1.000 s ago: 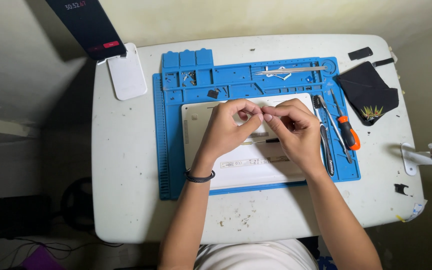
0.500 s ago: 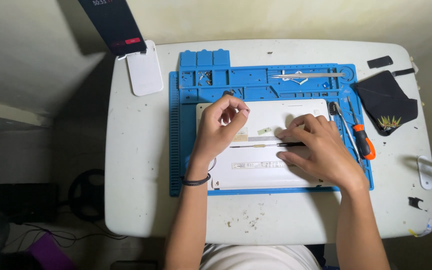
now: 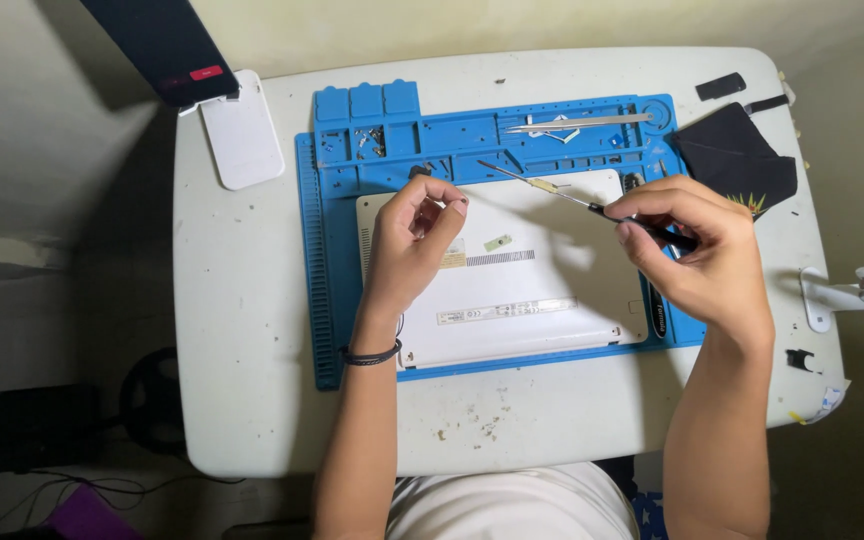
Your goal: The person is using a precision screwdriver to remove several screws from the internal chassis and components of a disassembled laptop.
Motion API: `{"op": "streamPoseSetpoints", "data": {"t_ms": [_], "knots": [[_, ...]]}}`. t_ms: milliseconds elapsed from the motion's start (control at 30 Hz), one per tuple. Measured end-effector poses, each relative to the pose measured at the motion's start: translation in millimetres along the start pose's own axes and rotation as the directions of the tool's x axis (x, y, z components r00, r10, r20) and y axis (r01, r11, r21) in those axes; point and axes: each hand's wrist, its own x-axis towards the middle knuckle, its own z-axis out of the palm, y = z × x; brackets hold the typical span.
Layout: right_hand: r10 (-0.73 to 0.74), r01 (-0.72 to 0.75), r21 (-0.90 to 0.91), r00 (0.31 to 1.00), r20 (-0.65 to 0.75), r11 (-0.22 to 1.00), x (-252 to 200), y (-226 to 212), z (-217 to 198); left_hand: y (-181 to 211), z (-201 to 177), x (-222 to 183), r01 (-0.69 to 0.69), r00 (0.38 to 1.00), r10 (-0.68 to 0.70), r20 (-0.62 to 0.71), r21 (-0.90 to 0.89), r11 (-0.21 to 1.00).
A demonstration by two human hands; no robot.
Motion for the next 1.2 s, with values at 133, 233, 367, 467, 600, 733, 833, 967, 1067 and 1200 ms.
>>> {"op": "streamPoseSetpoints", "data": {"t_ms": [133,233,367,467,600,733,833,967,1067,1200], "knots": [[0.037,-0.022,0.129,0.992,-0.119,0.991,-8,11,5,-1,2,0,0.000,1.000,0.001,-0.010,0.021,1.000],[0.108,0.018,0.424,0.956,-0.273,0.905,-7,16,17,-2,1,0,-0.002,1.000,0.002,-0.029,0.013,1.000],[0.135,0.092,0.439,0.878,-0.458,0.894,-1,17,27,-4,1,-1,-0.010,1.000,0.010,-0.003,0.014,1.000],[0.121,0.140,0.436,0.846,-0.518,0.889,1,18,30,-6,2,0,-0.018,1.000,0.018,0.010,0.009,1.000],[0.106,0.157,0.399,0.821,-0.561,0.903,0,18,33,-3,3,-1,-0.056,0.998,0.054,0.043,0.036,0.998],[0.061,0.175,0.368,0.834,-0.548,0.913,0,17,34,-4,7,-2,-0.092,0.994,0.089,0.060,0.060,0.994],[0.061,0.163,0.355,0.837,-0.544,0.920,-1,17,34,-6,9,-2,-0.103,0.993,0.100,0.063,0.051,0.993],[0.049,0.163,0.349,0.849,-0.527,0.923,-2,18,33,-6,9,-2,-0.111,0.991,0.105,0.087,0.064,0.992],[0.042,0.158,0.336,0.854,-0.519,0.929,-4,19,32,-6,10,-2,-0.119,0.989,0.113,0.096,0.068,0.991],[0.018,0.159,0.316,0.871,-0.492,0.936,-6,20,29,-6,11,-3,-0.143,0.985,0.132,0.110,0.106,0.984]]}}
